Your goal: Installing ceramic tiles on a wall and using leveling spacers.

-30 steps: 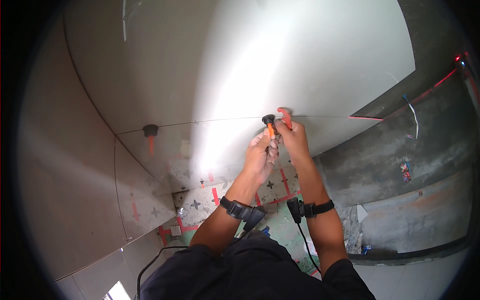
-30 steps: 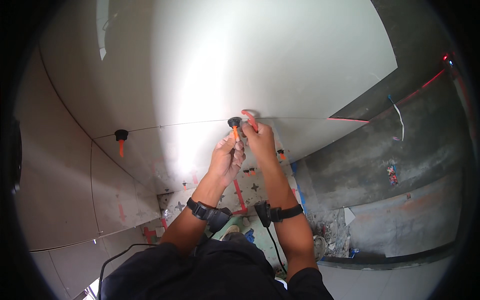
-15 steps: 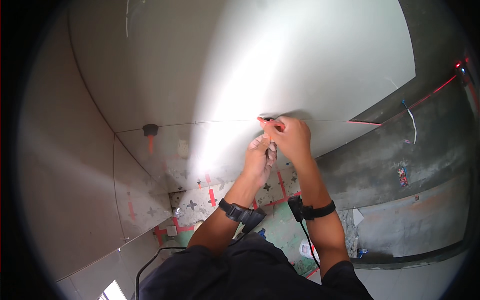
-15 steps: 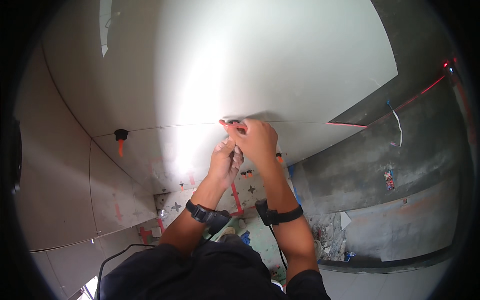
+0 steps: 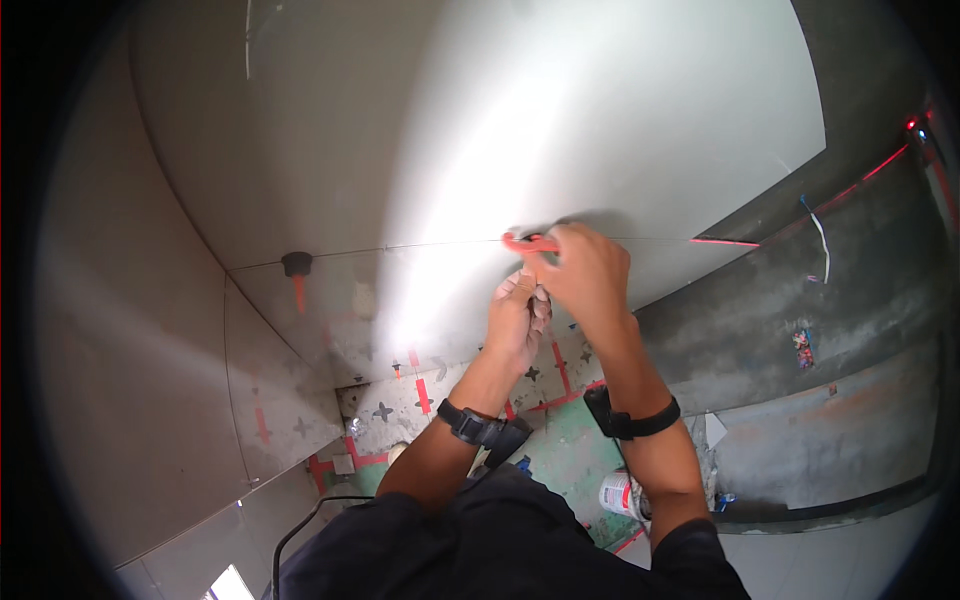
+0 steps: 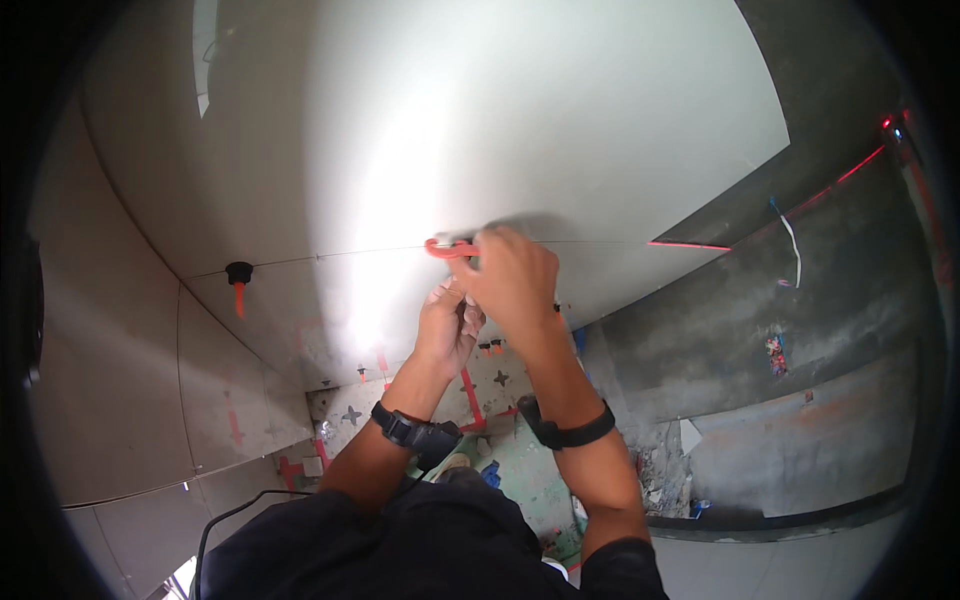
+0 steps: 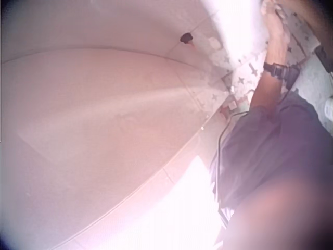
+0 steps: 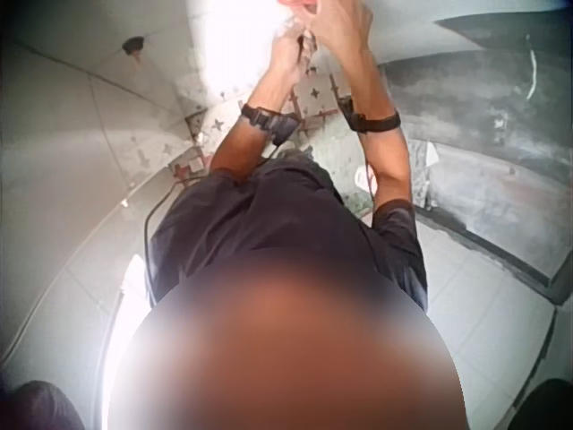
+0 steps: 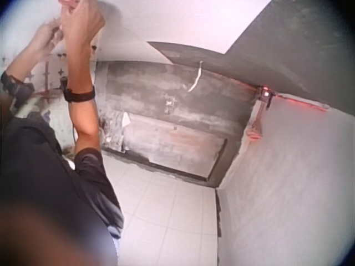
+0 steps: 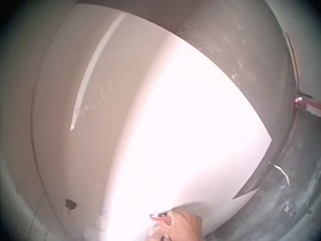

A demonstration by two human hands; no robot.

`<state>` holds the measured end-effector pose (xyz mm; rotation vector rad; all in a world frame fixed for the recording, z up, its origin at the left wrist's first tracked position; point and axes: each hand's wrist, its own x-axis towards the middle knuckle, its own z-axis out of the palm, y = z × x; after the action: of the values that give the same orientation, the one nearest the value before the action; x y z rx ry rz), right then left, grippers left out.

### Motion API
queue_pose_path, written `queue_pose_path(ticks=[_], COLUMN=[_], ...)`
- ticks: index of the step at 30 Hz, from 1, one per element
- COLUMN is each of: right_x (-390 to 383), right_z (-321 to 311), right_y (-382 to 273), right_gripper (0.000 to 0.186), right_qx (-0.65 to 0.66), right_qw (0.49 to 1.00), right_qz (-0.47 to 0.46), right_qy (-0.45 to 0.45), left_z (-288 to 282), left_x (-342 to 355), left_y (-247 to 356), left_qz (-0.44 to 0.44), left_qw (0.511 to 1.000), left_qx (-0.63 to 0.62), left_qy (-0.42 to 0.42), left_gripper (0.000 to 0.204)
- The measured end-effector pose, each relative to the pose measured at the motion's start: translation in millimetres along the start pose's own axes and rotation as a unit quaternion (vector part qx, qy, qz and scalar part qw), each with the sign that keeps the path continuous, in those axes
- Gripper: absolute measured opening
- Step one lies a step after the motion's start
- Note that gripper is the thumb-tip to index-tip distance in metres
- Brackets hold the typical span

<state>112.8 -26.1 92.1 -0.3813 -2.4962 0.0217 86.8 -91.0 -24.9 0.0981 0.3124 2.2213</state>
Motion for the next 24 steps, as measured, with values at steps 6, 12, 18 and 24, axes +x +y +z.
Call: queue_pose_path(ticks=[6,12,18,24], right_x=[8,-14,1,2], right_z=[11,27,8,31], right_y=[0,48,5,32], right_gripper=[0.033,0.028,0.02,0.033], right_qx=[-0.154,0.412,-0.061,0.012], right_qw=[0.968,0.843,0.989,0.982], right_qz=[-0.011,0.294,-0.004,0.087], right_qy=[-0.2,-0.182,-0.135,-0.165], left_z=[0,12,1,4], left_x=[1,-1,-1,1], left_y=[2,2,3,4], left_qz=[-0.007,-0.034,0.014,-0.007], left_qw=[1.0,0.999,0.999,1.0], left_qx=[0.016,-0.017,0.046,-0.007], left_qy=[0.014,0.005,0.019,-0.013], left_gripper=[0.016,0.018,0.014,0.015])
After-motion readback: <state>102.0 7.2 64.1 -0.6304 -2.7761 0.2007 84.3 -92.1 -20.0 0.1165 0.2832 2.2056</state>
